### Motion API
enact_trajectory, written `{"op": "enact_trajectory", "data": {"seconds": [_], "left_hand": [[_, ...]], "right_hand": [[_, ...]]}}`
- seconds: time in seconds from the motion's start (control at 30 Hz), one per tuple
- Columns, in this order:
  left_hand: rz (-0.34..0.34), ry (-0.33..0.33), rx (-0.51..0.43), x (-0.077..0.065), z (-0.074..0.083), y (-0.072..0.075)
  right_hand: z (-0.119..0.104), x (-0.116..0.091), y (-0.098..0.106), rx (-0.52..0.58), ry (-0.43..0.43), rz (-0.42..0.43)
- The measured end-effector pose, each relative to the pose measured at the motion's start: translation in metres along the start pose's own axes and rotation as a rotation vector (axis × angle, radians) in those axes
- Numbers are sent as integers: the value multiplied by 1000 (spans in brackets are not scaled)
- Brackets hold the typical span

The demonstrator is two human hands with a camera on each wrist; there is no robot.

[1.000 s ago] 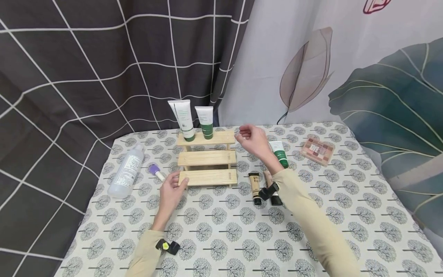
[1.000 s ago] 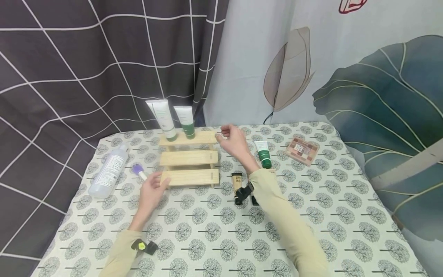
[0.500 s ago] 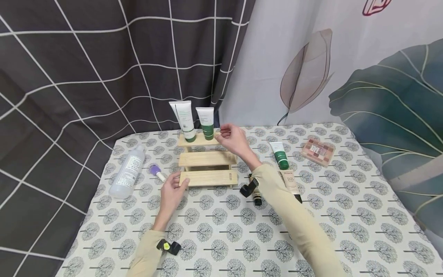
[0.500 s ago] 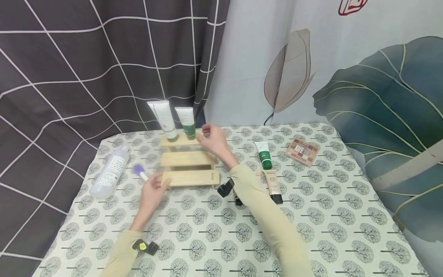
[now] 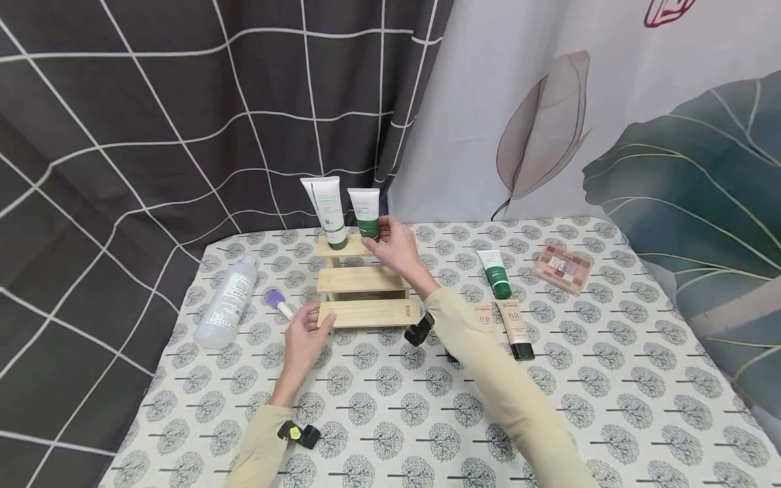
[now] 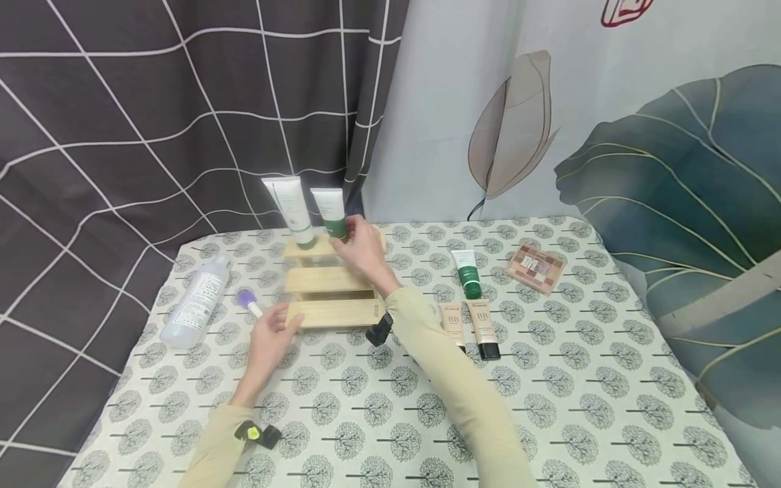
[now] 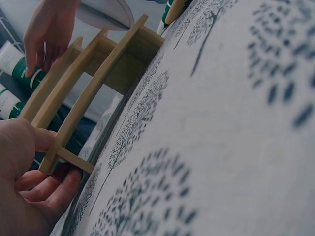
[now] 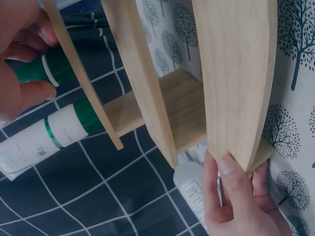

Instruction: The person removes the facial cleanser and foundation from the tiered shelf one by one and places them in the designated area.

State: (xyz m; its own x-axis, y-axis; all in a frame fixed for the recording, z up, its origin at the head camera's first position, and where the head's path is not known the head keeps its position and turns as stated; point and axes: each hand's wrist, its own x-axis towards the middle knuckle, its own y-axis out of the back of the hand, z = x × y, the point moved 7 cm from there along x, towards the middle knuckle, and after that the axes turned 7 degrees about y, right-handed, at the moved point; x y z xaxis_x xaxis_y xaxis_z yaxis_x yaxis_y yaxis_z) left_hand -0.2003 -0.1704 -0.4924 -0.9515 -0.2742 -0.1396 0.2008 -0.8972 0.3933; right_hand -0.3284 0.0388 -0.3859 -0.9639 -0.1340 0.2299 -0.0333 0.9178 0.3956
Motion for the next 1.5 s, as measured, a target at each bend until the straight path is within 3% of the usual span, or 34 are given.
{"op": "enact_trajectory", "data": {"seconds": [0.67, 1.17, 1.5], "left_hand": [[33, -26, 8, 1, -2, 1], [3, -10, -4, 2, -3, 0], [4, -7, 4, 2, -4, -1]], "right_hand": [[-1, -8, 4, -38, 79, 63], [1, -17, 28, 94, 72, 62], [5, -22, 55, 52, 148, 133]]}}
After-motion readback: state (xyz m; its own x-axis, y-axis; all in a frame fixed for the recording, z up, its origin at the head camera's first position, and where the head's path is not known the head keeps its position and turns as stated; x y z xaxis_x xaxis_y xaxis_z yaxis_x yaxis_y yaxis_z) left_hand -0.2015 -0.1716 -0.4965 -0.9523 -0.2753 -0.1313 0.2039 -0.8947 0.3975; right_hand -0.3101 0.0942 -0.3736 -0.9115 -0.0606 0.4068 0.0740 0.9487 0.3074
